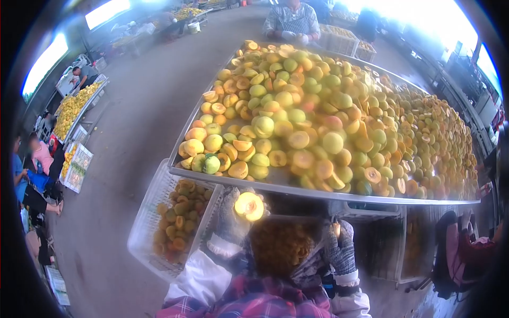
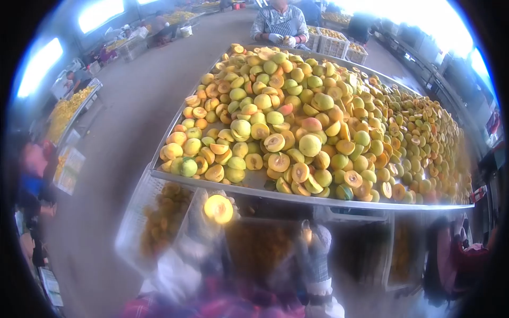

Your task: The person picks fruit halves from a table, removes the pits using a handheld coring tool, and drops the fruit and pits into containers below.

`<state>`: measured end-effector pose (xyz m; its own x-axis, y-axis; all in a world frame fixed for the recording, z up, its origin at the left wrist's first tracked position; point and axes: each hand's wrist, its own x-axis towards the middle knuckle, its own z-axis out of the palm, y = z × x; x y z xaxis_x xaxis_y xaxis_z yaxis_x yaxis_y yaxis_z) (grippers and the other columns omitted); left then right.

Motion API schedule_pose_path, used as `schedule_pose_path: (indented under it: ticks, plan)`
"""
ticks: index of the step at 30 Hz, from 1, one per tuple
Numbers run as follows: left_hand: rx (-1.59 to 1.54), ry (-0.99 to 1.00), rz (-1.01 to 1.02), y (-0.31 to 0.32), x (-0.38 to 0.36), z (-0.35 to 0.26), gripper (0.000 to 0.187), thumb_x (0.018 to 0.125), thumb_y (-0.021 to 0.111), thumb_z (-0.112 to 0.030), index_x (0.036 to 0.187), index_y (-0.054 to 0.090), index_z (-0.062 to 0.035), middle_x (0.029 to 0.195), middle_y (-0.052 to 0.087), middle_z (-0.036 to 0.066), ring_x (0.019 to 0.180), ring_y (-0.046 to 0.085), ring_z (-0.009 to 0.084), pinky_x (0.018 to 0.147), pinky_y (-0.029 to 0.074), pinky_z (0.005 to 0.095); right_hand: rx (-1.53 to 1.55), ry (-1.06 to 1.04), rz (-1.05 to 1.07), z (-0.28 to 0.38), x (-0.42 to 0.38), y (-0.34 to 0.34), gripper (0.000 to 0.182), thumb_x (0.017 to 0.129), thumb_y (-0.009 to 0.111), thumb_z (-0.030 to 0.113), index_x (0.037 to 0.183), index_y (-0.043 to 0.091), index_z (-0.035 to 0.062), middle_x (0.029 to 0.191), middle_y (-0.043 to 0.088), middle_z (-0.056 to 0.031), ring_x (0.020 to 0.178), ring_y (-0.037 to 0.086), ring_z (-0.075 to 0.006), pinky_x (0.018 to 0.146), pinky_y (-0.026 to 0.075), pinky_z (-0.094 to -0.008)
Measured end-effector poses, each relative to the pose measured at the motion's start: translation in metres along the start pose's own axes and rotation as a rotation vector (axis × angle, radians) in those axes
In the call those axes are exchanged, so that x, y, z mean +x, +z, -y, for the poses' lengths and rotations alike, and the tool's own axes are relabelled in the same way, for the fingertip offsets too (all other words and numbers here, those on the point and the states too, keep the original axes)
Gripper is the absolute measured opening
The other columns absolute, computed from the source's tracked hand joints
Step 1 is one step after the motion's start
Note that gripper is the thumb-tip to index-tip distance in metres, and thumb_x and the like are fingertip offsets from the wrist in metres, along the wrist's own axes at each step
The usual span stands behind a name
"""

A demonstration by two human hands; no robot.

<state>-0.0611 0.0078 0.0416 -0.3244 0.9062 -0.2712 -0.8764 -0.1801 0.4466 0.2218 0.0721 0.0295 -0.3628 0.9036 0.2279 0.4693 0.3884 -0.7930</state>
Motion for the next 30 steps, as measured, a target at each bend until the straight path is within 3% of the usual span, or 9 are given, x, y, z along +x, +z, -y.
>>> schedule_pose_path:
  ticks: [8,12,14,18,22,25,28,29,30]
  plan:
    - [0.707,0.551,-0.153,-0.039,-0.008,-0.089,0.021,0.09,0.064,-0.015,0.108,0.06,-0.0053,0.101,0.059,0.002,0.088,0.057,0.0125,0.078,0.05,0.0274,-0.17,-0.211,-0.042,-0.021,-0.006,0.013,0.026,0.089,0.06,0.01,0.112,0.058,-0.0021,0.107,0.055,-0.0143,0.098,0.055,-0.0288,0.089,0.044,-0.0391]
    - [1.593,1.222,-0.672,-0.069,0.036,-0.162,0.033,0.086,0.067,-0.019,0.114,0.06,-0.0037,0.108,0.064,0.013,0.097,0.064,0.028,0.086,0.051,0.0378,-0.153,-0.154,-0.081,-0.021,-0.003,0.02,0.02,0.088,0.058,0.006,0.107,0.06,-0.0021,0.104,0.056,-0.0131,0.097,0.055,-0.0265,0.085,0.045,-0.0379]
    - [1.791,1.312,-0.639,-0.075,0.058,-0.194,0.039,0.084,0.068,-0.023,0.117,0.06,-0.0045,0.112,0.064,0.018,0.105,0.062,0.0365,0.091,0.05,0.0427,-0.058,0.026,-0.033,-0.027,-0.007,0.026,0.019,0.089,0.058,0.006,0.105,0.06,-0.0027,0.106,0.057,-0.0148,0.095,0.056,-0.0263,0.083,0.046,-0.0386]
    - [2.009,0.965,-0.527,-0.111,0.093,-0.204,0.052,0.09,0.061,-0.037,0.128,0.051,-0.0038,0.126,0.057,0.021,0.114,0.057,0.0395,0.097,0.045,0.0491,-0.294,-0.163,-0.149,-0.018,-0.004,0.031,0.019,0.09,0.06,0.017,0.098,0.061,-0.0008,0.091,0.062,-0.0171,0.084,0.059,-0.0318,0.074,0.047,-0.041]
    - [2.223,1.06,-0.565,-0.151,0.104,-0.199,0.06,0.092,0.057,-0.037,0.137,0.042,0.0006,0.129,0.052,0.028,0.117,0.052,0.0456,0.104,0.038,0.0526,-0.293,-0.066,-0.09,-0.017,-0.007,0.03,0.018,0.089,0.061,0.018,0.095,0.061,0.0015,0.079,0.062,-0.0153,0.073,0.06,-0.0359,0.068,0.046,-0.0442]
    - [2.229,0.943,-0.537,-0.146,0.099,-0.207,0.062,0.092,0.057,-0.039,0.138,0.041,-0.0001,0.132,0.051,0.027,0.121,0.05,0.0434,0.104,0.037,0.0535,-0.086,0.216,0.031,-0.011,-0.012,0.029,0.022,0.085,0.063,0.019,0.098,0.063,0.0021,0.091,0.062,-0.0175,0.091,0.058,-0.0377,0.082,0.043,-0.0483]
    - [2.398,0.968,-0.591,-0.133,0.099,-0.209,0.064,0.088,0.06,-0.038,0.136,0.043,0.0003,0.134,0.05,0.025,0.124,0.048,0.0416,0.104,0.036,0.0558,-0.213,-0.033,-0.053,-0.007,-0.007,0.023,0.03,0.08,0.068,0.021,0.103,0.064,0.0019,0.1,0.061,-0.0189,0.103,0.053,-0.038,0.092,0.039,-0.0498]
    - [2.418,1.106,-0.6,-0.104,0.087,-0.203,0.064,0.084,0.062,-0.036,0.134,0.045,-0.0003,0.134,0.05,0.024,0.125,0.047,0.0411,0.104,0.036,0.0571,0.454,0.271,-0.101,0.001,-0.008,0.021,0.037,0.076,0.071,0.023,0.106,0.064,0.0012,0.106,0.059,-0.0199,0.108,0.051,-0.0388,0.096,0.038,-0.0494]
    - [2.434,1.243,-0.607,-0.073,0.076,-0.194,0.064,0.08,0.065,-0.035,0.132,0.048,-0.0009,0.135,0.05,0.023,0.126,0.046,0.0405,0.104,0.035,0.0585,-0.106,0.031,-0.102,-0.003,-0.014,0.02,0.038,0.074,0.072,0.022,0.105,0.064,0.0007,0.111,0.058,-0.0204,0.108,0.051,-0.0404,0.097,0.038,-0.0494]
